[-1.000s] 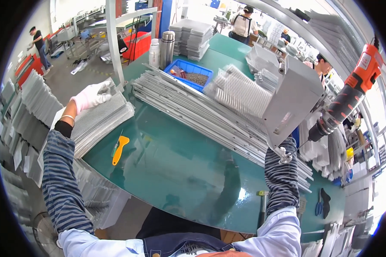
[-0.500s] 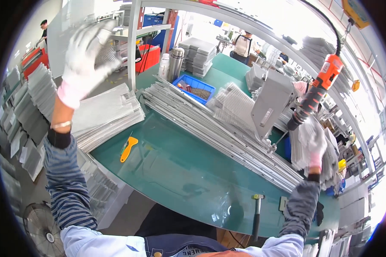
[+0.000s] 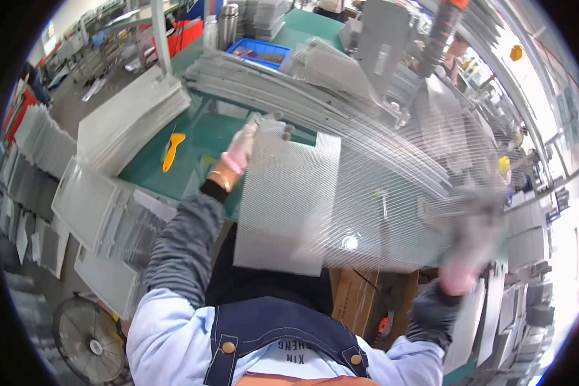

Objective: Assembling multiple metal mesh air filters by attaching metal frames and locking clips using an electric screwdriver and hammer on a factory production line.

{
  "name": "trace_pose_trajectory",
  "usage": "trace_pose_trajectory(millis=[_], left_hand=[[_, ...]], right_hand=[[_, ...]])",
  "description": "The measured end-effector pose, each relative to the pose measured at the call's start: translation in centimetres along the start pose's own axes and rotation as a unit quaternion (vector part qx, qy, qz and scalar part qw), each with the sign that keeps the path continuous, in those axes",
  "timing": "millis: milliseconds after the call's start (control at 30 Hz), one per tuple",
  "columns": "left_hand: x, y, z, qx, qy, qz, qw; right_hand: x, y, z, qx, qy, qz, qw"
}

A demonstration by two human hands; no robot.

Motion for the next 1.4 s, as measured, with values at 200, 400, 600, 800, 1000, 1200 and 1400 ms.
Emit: trace_pose_trajectory(millis=[200,400,600,800,1000,1200,1400], left_hand=[[-10.7,3.0,-4.1,0.134,0.253,0.13,0.949],[-3.9,0.6,-3.0,0.002,-0.051,-0.063,0.997],[-4.4,1.0,-2.0,0.037,0.075,-0.025,0.996],[-6.1,1.2,-2.2,0.073,0.327,0.131,0.933],[-6.8,-0.2,-2.4,0.017,0.144,0.102,0.984],[-6.3,1.8,-4.5,-0.021,0.206,0.137,0.969],[-8.4,1.0,-3.7,-0.021,0.179,0.15,0.972]], right_hand=[[19.7,-15.0,9.3,0.315,0.451,-0.211,0.808],[22.4,-18.2,12.8,0.375,0.446,-0.177,0.793],[23.5,-18.3,13.8,0.389,0.446,-0.194,0.782],[22.6,-17.2,13.6,0.36,0.343,-0.256,0.829],[7.6,-12.3,16.3,0.039,0.024,-0.292,0.955],[-25.9,-12.7,17.3,0.228,-0.493,-0.201,0.815],[-37.4,-25.3,24.6,0.415,-0.505,-0.25,0.714]])
Point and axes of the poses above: each hand's wrist, its own y-axis towards the middle knuckle, its own x-axis out of the palm, z = x × y, the point moved 5 cm from there along y, towards the middle knuckle, and after that the axes turned 13 degrees about -x, right-handed, at the moved point
